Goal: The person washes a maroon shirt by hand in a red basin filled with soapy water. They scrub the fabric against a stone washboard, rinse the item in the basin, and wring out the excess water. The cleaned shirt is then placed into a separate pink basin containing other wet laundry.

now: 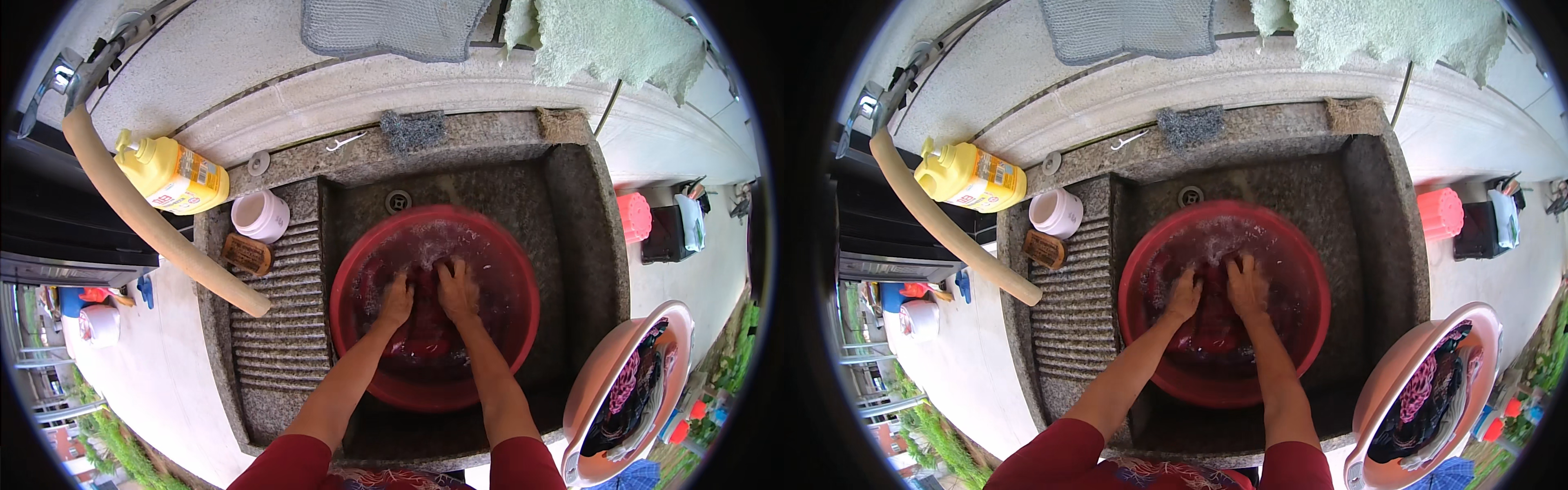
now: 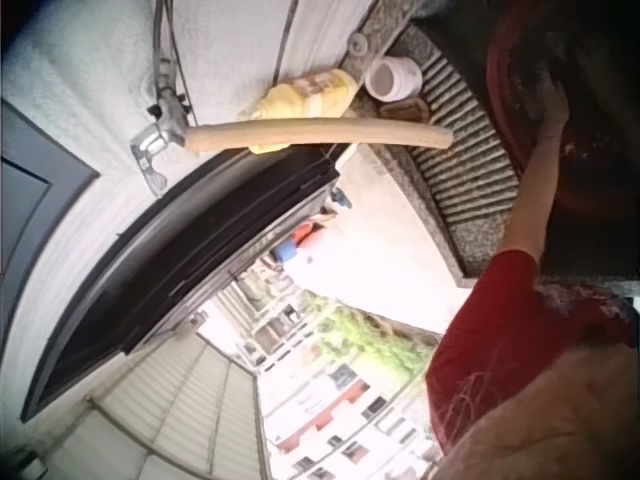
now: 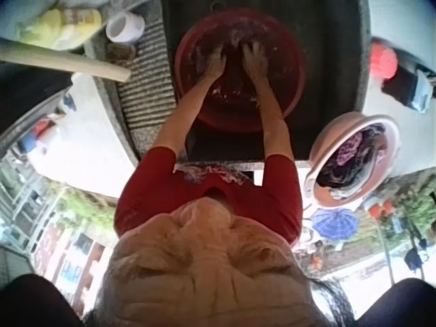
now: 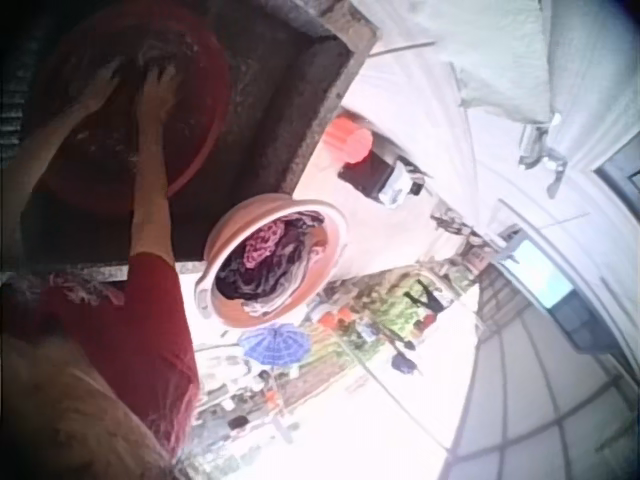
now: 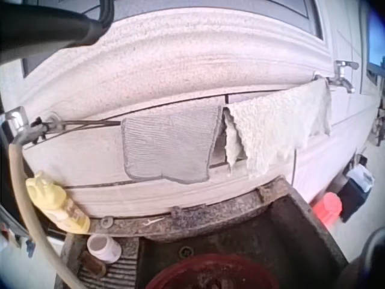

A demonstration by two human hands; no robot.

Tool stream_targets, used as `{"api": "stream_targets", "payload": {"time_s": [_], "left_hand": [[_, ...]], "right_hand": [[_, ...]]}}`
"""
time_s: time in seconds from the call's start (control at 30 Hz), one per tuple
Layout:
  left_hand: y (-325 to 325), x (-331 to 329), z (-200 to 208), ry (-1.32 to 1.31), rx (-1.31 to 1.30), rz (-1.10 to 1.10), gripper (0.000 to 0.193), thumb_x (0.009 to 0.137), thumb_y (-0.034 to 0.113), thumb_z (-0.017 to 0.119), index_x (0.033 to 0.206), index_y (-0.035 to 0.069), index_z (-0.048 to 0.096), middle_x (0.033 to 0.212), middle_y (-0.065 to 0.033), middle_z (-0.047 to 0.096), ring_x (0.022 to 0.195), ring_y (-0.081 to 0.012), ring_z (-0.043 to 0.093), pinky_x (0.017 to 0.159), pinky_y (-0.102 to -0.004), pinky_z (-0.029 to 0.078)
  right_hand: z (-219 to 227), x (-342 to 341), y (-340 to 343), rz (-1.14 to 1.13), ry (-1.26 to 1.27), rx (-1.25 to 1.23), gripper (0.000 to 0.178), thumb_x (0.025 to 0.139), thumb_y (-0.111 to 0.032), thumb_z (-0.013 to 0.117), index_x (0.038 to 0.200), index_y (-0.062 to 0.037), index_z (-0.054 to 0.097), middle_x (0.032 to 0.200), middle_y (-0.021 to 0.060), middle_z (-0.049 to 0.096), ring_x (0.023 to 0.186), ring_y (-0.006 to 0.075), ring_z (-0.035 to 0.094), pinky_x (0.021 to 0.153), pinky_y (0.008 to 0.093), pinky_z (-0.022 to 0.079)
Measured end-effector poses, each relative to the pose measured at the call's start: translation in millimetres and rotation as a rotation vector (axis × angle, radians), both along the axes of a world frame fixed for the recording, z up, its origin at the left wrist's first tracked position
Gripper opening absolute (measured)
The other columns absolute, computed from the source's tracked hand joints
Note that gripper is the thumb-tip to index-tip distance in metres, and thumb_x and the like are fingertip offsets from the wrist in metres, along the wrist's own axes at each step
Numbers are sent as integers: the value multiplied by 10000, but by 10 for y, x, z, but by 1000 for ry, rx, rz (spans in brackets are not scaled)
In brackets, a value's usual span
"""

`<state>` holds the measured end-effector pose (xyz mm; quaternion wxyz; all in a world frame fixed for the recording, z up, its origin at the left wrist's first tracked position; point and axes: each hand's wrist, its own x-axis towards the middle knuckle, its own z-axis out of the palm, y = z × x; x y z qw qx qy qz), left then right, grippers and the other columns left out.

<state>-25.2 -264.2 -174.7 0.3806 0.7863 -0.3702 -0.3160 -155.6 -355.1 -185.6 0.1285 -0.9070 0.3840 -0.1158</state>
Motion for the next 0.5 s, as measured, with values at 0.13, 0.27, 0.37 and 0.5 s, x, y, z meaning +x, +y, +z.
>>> {"api": "stream_targets", "payload": {"time_s": [0.13,0.27,0.37,0.5], "left_hand": [[-17,227,243,567,-220,407,218,907,189,578,1099,106,639,993,-34,673,942,-273,633,841,-407,493],[-146,56,685,1331,-392,693,366,915,318,581,1233,143,539,1119,1,618,1001,-181,596,894,-387,474],[51,169,389,1381,-452,508,474,923,468,523,1284,163,479,1032,-47,604,740,-165,613,675,-350,540],[147,232,431,1601,-319,328,400,916,497,519,1091,139,544,984,-50,598,783,-157,599,665,-340,529]], "right_hand": [[55,-118,-334,-609,-181,413,276,801,-42,540,1074,-8,564,943,194,615,899,363,600,790,385,486],[452,272,122,-406,-801,691,228,820,-21,539,1045,6,563,907,181,627,877,313,629,725,295,467],[1342,599,795,-158,-705,754,211,815,-48,585,1023,-17,574,856,164,616,811,300,628,670,296,484],[1531,758,875,-19,-568,214,193,821,-235,636,757,-58,590,612,161,554,579,359,590,533,433,483]]}}
